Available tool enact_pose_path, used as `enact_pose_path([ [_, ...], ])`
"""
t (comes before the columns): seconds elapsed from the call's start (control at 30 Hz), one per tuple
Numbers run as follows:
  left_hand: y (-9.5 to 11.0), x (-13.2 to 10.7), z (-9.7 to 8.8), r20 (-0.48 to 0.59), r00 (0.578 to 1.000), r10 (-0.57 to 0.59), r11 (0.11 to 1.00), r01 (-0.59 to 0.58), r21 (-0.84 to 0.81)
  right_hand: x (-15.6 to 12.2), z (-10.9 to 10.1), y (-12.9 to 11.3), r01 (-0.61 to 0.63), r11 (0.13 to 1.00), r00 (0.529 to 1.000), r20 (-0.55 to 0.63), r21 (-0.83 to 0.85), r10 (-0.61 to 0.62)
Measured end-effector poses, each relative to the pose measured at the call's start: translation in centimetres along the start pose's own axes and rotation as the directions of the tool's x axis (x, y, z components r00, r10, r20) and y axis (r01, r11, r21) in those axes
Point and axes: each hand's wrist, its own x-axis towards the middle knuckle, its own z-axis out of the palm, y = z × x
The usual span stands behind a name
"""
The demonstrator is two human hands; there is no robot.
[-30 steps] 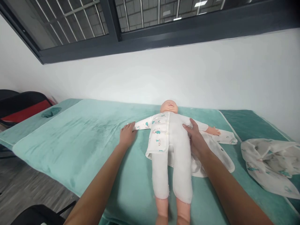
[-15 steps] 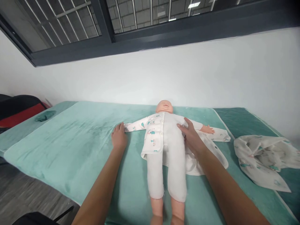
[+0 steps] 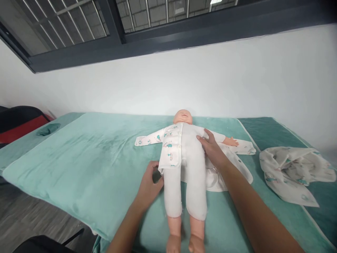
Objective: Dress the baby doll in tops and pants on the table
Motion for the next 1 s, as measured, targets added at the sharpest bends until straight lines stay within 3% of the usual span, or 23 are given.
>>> enact_pose_path([
  [0.17, -0.1, 0.4, 0.7, -0.072, 0.994, -0.087, 0.992, 0.093, 0.09, 0.3, -0.3, 0.4, -0.029, 0.999, 1.0, -0.006, -0.039, 0.029],
  [0.33, -0.5, -1.0, 0.9, -0.116, 0.992, -0.05, 0.981, 0.07, 0.178, 0.3, -0.2, 0.7, -0.058, 0.995, 0.998, 0.033, 0.082, 0.056],
  [0.5, -0.3, -2.0, 0.4, -0.038, 0.999, 0.023, 0.994, -0.018, 0.112, 0.1, 0.0, 0.9, -0.047, 0.993, 0.997, 0.066, 0.105, 0.041],
  [0.63, -0.2, -1.3, -0.2, -0.123, 0.988, 0.091, 0.996, -0.093, -0.006, 0.1, -0.6, 0.6, -0.023, 1.0, 0.997, 0.072, -0.014, 0.023],
  [0.77, 0.8, 1.3, -0.2, -0.23, 0.964, 0.133, 0.989, -0.143, -0.026, 1.1, -2.7, 0.2, 0.074, 0.978, 0.997, -0.004, -0.194, -0.076],
  [0.87, 2.3, 4.2, 0.4, -0.066, 0.988, 0.14, 0.99, -0.139, 0.014, 2.5, -5.3, 0.3, 0.146, 0.944, 0.959, -0.192, -0.294, -0.208],
  [1.0, 4.7, 7.9, 1.6, 0.197, 0.97, 0.143, 0.963, -0.182, 0.198, 4.4, -8.3, 1.2, 0.229, 0.889, 0.805, -0.436, -0.397, -0.402],
])
